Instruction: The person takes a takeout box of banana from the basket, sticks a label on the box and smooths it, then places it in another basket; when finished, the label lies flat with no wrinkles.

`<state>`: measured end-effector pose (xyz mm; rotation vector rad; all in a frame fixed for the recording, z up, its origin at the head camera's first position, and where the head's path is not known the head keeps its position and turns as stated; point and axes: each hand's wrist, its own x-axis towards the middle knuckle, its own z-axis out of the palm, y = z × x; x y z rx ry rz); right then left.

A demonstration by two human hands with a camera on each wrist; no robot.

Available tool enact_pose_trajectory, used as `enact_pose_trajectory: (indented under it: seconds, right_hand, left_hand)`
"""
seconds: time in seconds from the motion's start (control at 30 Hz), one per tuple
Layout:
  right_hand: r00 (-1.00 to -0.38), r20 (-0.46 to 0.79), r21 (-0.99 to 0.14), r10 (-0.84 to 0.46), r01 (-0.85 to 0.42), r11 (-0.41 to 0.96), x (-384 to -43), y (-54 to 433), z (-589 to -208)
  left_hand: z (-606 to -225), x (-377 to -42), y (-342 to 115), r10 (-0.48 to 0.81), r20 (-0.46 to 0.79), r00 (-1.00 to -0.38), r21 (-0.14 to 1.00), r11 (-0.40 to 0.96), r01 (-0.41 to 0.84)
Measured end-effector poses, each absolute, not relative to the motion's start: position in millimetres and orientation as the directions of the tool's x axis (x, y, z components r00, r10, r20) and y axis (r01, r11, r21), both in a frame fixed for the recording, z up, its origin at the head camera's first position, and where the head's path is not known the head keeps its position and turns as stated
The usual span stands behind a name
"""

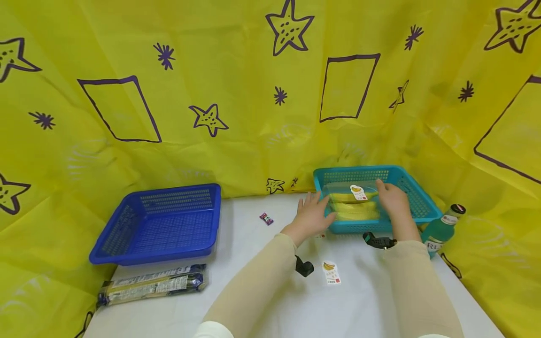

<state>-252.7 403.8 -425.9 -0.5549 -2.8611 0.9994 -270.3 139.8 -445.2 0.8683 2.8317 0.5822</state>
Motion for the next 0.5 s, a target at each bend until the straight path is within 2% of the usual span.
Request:
enact_pose_trajectory:
  seconds: [0.23,0.33,0.5]
  right_hand:
    - [-0.957,0.076,-0.626,0.281,0.173,0.760,-239,383,-416]
    - [-0.966,0.103,-0.612,0.237,0.127,0.781,-232,371,-415]
    - [-0.974,0.151,-0.562,0.167,0.055,0.825,-221,353,-416]
  left_hand:
    - [-434,-272,107,0.537,0.039,-0.843,0.181,0.826,0.534]
    - [-426,-268,92,0.519,0.055,-0.853,0.140,0.842,0.522]
    - [-426,-260,62,0.492,0.047,-0.869,0.154,0.856,0.493]
